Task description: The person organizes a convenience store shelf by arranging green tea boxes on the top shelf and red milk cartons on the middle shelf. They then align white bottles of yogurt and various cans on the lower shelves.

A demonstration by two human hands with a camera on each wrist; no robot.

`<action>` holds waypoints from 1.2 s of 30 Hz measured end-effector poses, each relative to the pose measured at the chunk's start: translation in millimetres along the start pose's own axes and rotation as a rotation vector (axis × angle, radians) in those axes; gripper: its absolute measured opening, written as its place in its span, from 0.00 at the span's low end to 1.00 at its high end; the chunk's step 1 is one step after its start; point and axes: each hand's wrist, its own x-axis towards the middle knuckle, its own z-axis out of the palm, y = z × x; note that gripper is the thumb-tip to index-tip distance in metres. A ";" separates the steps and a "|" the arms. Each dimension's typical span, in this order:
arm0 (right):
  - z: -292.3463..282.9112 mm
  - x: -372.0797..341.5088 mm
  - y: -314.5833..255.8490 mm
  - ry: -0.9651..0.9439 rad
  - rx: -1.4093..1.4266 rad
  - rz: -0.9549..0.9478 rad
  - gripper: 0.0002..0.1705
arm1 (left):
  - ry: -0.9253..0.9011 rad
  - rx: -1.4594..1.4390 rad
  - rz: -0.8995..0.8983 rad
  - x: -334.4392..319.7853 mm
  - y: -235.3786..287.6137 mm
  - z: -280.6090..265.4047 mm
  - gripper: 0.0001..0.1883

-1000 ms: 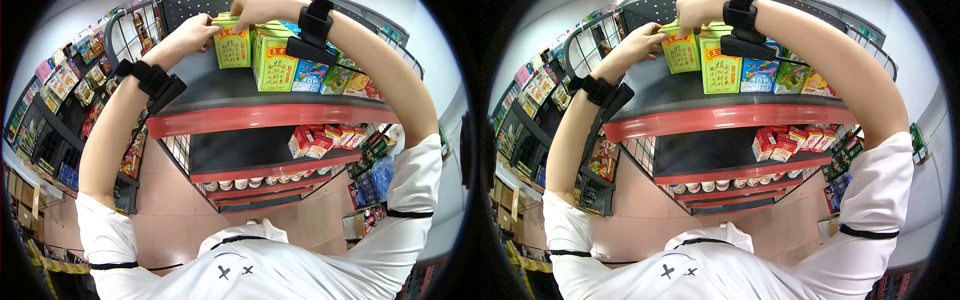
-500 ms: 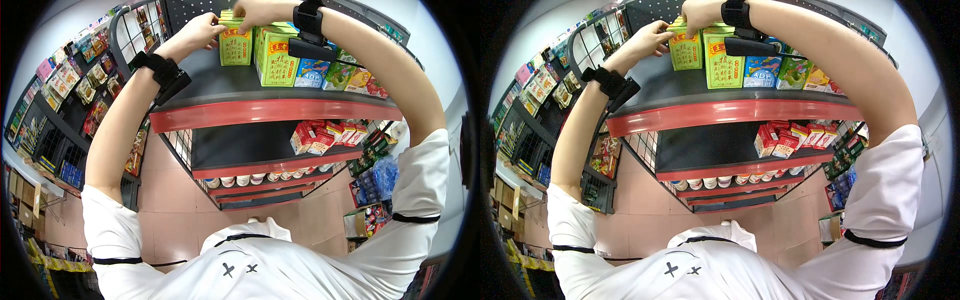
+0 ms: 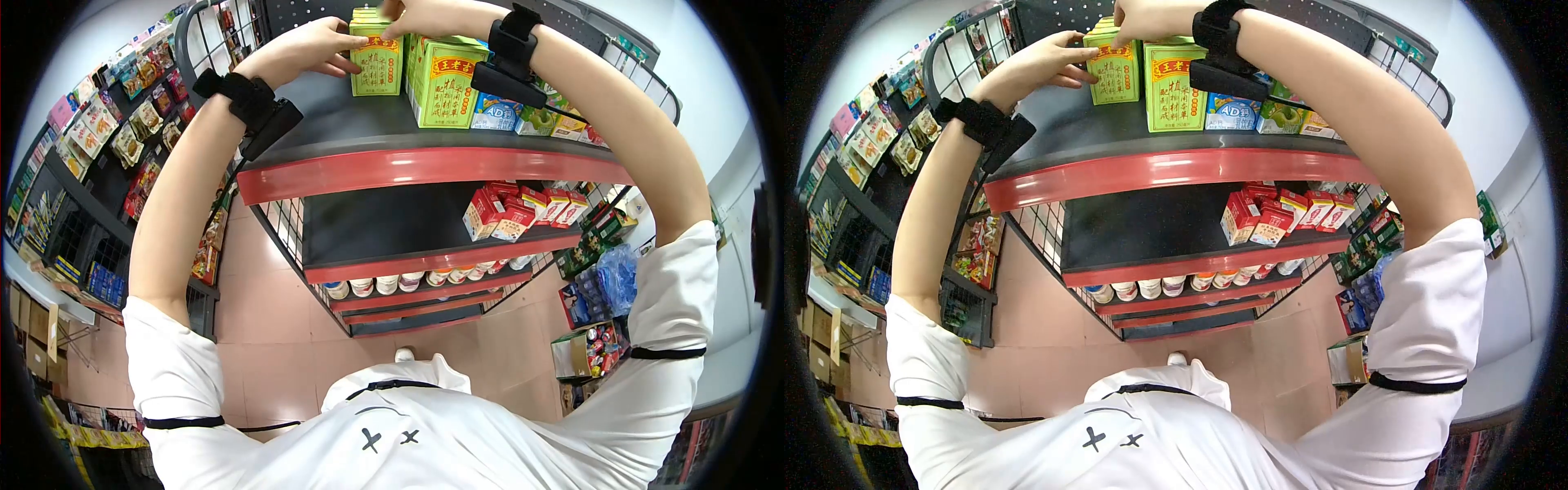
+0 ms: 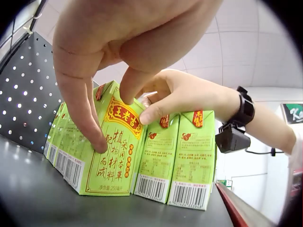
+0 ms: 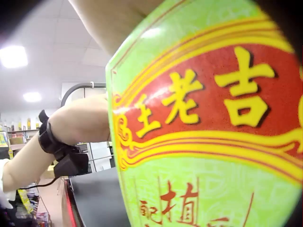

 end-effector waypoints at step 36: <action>278.3 -78.1 -43.9 -0.099 0.064 0.020 0.36 | 0.290 0.760 0.056 -110.6 -195.1 186.1 0.28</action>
